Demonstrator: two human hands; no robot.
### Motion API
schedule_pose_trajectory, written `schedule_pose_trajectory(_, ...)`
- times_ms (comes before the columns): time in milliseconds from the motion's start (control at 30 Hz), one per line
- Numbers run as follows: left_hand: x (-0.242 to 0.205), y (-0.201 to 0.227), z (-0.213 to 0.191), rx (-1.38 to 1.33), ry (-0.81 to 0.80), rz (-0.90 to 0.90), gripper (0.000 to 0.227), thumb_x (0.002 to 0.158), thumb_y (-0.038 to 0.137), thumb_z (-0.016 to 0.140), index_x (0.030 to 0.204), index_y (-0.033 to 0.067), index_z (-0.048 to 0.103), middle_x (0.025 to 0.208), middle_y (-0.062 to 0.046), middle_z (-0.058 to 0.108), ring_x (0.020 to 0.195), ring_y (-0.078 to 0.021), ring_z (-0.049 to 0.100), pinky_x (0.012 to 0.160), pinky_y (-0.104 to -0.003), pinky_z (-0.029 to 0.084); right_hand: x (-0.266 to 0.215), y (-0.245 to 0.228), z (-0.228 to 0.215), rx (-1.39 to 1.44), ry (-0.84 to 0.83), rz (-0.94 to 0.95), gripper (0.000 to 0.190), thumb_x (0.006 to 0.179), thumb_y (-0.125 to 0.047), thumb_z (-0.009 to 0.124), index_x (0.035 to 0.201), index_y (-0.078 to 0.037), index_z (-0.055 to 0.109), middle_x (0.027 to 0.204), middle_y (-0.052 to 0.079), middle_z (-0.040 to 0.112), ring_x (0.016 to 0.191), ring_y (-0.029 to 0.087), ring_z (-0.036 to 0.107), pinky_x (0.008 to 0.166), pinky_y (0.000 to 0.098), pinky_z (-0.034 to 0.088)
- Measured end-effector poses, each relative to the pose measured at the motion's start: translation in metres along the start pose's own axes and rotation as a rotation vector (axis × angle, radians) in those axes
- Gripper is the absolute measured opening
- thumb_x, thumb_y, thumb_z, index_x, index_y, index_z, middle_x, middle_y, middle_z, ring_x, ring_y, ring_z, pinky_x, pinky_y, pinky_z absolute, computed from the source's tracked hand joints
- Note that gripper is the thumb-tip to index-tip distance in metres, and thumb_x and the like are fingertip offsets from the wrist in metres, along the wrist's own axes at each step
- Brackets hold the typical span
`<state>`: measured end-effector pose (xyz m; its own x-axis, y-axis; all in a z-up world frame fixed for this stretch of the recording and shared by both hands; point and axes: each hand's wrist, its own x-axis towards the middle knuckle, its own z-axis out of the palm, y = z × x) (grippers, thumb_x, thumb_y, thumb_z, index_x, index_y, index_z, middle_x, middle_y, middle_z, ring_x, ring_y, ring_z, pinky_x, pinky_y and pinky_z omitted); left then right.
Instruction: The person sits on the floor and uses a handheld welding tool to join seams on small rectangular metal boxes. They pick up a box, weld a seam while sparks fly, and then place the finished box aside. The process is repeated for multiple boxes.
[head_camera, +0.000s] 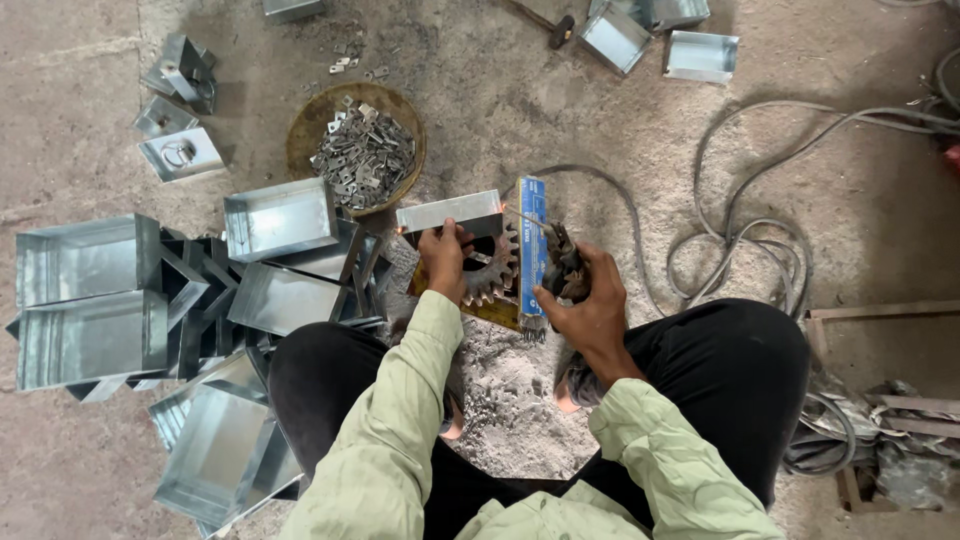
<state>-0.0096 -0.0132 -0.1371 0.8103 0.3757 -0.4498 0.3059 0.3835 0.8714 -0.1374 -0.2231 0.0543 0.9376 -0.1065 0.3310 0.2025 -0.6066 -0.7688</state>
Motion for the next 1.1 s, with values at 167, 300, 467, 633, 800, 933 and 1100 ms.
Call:
schedule_pose_trajectory(167, -0.01, 0.011, 0.002, 0.106, 0.036, 0.003, 0.021, 0.101, 0.024, 0.062, 0.102, 0.0031, 0.062, 0.087, -0.004, 0.069, 0.069, -0.0155, 0.069, 0.055, -0.03, 0.053, 0.002, -0.002, 0.003, 0.011, -0.02, 0.011, 0.07, 0.075, -0.026, 0.09, 0.131, -0.002, 0.054, 0.114, 0.018, 0.062, 0.1, 0.031, 0.069, 0.085, 0.0404, 0.056)
schedule_pose_trajectory(300, -0.019, 0.015, 0.003, 0.124, 0.03, 0.042, 0.026, 0.099, 0.027, 0.066, 0.097, 0.0012, 0.067, 0.084, -0.004, 0.07, 0.063, -0.0137, 0.065, 0.054, -0.029, 0.052, 0.002, -0.001, 0.006, -0.001, -0.024, 0.005, 0.069, 0.075, -0.026, 0.09, 0.13, -0.002, 0.056, 0.113, 0.017, 0.063, 0.1, 0.031, 0.069, 0.086, 0.0407, 0.056)
schedule_pose_trajectory(467, -0.026, 0.017, 0.004, 0.206, 0.052, 0.095, 0.035, 0.099, 0.032, 0.068, 0.086, 0.0002, 0.072, 0.075, -0.003, 0.07, 0.061, -0.01, 0.062, 0.055, -0.026, 0.051, 0.003, -0.002, 0.007, -0.032, 0.006, -0.043, 0.07, 0.074, -0.025, 0.091, 0.13, -0.002, 0.056, 0.113, 0.018, 0.063, 0.102, 0.032, 0.068, 0.088, 0.0423, 0.055)
schedule_pose_trajectory(633, -0.025, 0.019, -0.003, 0.237, 0.013, 0.128, 0.038, 0.098, 0.034, 0.07, 0.082, -0.0004, 0.072, 0.072, -0.004, 0.07, 0.059, -0.0099, 0.061, 0.054, -0.025, 0.049, 0.001, -0.002, 0.006, -0.04, -0.022, 0.005, 0.069, 0.075, -0.026, 0.09, 0.13, -0.002, 0.057, 0.11, 0.017, 0.063, 0.099, 0.031, 0.068, 0.086, 0.0416, 0.056)
schedule_pose_trajectory(800, -0.029, 0.023, -0.001, 0.311, 0.039, 0.117, 0.041, 0.097, 0.037, 0.07, 0.077, 0.0008, 0.074, 0.068, -0.003, 0.071, 0.057, -0.0097, 0.061, 0.052, -0.026, 0.047, 0.002, 0.0, 0.006, -0.054, -0.017, 0.0, 0.07, 0.075, -0.027, 0.091, 0.13, -0.002, 0.056, 0.113, 0.017, 0.062, 0.101, 0.031, 0.068, 0.087, 0.0422, 0.056)
schedule_pose_trajectory(933, -0.033, 0.027, 0.001, 0.354, 0.057, 0.122, 0.042, 0.097, 0.038, 0.07, 0.077, 0.0016, 0.075, 0.068, -0.003, 0.072, 0.057, -0.0095, 0.061, 0.052, -0.026, 0.047, 0.002, 0.003, 0.008, -0.05, -0.045, 0.018, 0.071, 0.076, -0.028, 0.09, 0.131, -0.001, 0.055, 0.115, 0.018, 0.062, 0.102, 0.03, 0.069, 0.087, 0.0413, 0.057)
schedule_pose_trajectory(1100, -0.033, 0.028, 0.001, 0.353, 0.059, 0.121, 0.042, 0.097, 0.039, 0.07, 0.077, 0.002, 0.075, 0.067, -0.003, 0.072, 0.056, -0.009, 0.062, 0.052, -0.026, 0.047, 0.003, 0.003, 0.008, -0.045, -0.041, 0.023, 0.071, 0.075, -0.028, 0.09, 0.131, -0.001, 0.056, 0.114, 0.017, 0.062, 0.101, 0.03, 0.069, 0.087, 0.0411, 0.057)
